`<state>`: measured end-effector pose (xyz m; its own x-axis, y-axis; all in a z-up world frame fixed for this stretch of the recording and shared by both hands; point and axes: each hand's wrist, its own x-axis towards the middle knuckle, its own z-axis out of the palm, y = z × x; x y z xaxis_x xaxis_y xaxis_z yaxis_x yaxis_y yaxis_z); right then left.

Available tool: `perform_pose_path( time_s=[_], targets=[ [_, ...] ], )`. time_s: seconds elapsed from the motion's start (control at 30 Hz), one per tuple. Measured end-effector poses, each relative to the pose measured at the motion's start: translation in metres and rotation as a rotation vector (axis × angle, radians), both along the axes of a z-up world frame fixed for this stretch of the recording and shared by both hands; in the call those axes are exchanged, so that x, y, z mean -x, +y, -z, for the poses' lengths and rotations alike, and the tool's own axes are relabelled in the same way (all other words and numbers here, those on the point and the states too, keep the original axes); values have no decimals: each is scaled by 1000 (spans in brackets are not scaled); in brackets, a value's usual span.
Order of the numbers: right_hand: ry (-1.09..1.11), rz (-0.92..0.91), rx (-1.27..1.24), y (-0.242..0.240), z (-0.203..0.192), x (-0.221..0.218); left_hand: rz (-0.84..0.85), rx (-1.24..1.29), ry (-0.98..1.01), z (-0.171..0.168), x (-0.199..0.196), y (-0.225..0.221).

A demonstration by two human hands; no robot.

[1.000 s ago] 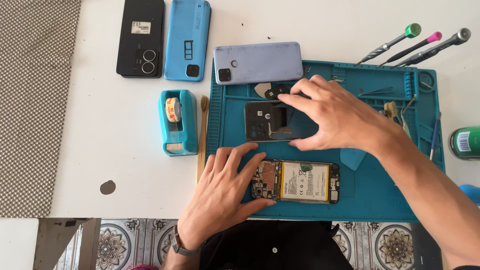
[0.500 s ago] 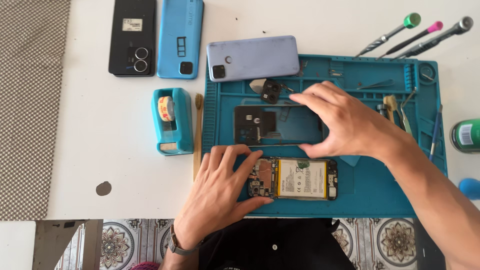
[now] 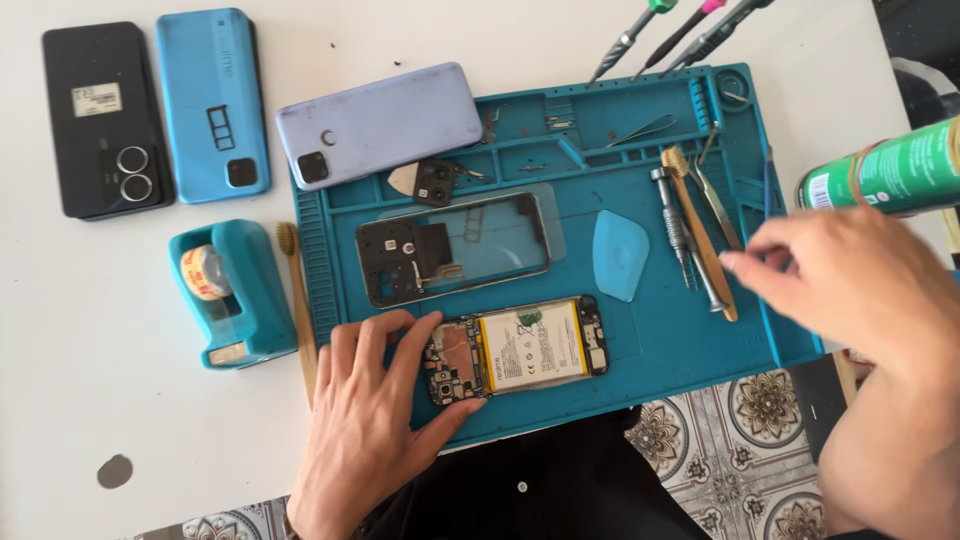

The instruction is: The person disassembles a smartphone, removes the screen and battery, and cleans the internal components using a brush and compressed air. The person then reassembles the phone by placing the battery and screen back into the chassis.

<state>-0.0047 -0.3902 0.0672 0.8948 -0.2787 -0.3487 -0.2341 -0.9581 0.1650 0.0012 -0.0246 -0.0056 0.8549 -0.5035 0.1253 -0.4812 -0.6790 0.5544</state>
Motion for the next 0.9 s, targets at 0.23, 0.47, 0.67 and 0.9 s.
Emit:
perform_pose_path(
  time_s=[0.23,0.47,0.67,0.9],
  targets=[
    [-286,50,-208,7,26,33,-13,-48,-41,5,2,-2],
    [-334,41,-390,9,23,17,-26,-109,-105,16,9,-1],
    [-530,-169,-613,18,29,2,5,64,-69,15,9,-9],
    [-240,178,-445,35,24,-15,25,130,35,17,7,-6]
  ],
)
